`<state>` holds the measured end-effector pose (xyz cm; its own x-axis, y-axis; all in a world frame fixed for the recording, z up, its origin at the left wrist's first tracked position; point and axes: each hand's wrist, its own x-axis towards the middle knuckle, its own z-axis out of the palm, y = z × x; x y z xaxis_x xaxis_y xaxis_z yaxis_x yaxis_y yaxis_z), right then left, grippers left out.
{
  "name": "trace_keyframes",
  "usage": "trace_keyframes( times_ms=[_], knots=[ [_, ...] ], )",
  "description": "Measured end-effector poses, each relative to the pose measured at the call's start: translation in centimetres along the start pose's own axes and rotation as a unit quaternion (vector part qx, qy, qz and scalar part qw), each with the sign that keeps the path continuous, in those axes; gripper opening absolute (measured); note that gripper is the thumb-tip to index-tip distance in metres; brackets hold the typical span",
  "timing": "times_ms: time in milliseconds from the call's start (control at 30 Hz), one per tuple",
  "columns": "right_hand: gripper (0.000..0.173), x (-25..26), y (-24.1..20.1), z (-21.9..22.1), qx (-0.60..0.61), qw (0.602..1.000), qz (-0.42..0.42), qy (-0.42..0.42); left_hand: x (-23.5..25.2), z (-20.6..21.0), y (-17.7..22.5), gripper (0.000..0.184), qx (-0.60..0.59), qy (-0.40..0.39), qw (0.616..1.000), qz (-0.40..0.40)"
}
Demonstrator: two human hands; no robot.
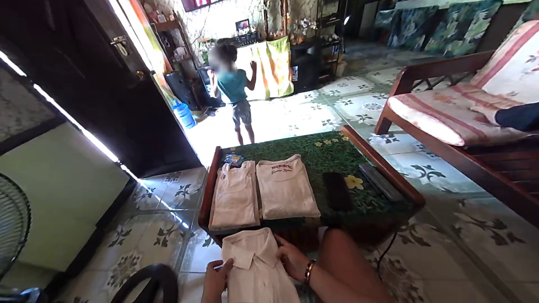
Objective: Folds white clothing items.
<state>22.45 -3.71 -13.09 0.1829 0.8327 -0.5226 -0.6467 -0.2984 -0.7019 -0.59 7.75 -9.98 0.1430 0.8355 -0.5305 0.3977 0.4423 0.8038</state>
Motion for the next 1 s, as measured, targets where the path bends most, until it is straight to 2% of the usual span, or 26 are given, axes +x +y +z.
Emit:
trace_keyframes(
  times_ms=[167,267,400,567,700,767,867,933,1000],
  knots=[
    [0.079,0.0,0.1,-0.2,-0.005,1.0,0.011,0.02,-0.8,-0.5,0.2,0.043,0.01,-0.067,0.998,-0.006],
    [0.074,-0.4,0.2,0.0,-0.011,0.999,0.01,0.039,-1.2,-0.8,0.6,0.043,0.001,-0.107,0.994,-0.014],
    [0.067,-0.1,0.6,-0.2,0.015,1.0,0.0,0.025,-0.5,-0.6,0.4,0.047,-0.004,-0.084,0.996,-0.003],
    [0.069,-0.3,0.9,-0.3,0.017,0.999,-0.015,0.026,0.8,-0.1,-0.6,0.045,-0.003,-0.043,0.999,0.014],
    [0.075,-0.2,1.4,-0.5,0.013,0.999,-0.033,0.036,0.8,0.5,-1.6,0.036,-0.066,-0.02,0.998,0.003],
    [0.075,-0.5,1.6,-0.3,-0.045,0.996,-0.003,0.075,0.6,0.6,-2.1,0.041,-0.061,-0.023,0.998,-0.023],
    [0.056,-1.3,2.0,0.0,-0.164,0.98,0.068,0.092,0.2,0.6,-2.8,0.049,-0.033,-0.065,0.996,-0.06],
    [0.056,-1.3,1.8,0.0,-0.187,0.974,0.106,0.077,0.3,0.2,-2.8,0.058,-0.038,-0.101,0.989,-0.097],
    [0.052,-1.8,0.8,0.5,-0.17,0.976,0.121,0.06,0.1,0.1,-2.3,0.057,-0.038,-0.109,0.989,-0.094]
  ],
)
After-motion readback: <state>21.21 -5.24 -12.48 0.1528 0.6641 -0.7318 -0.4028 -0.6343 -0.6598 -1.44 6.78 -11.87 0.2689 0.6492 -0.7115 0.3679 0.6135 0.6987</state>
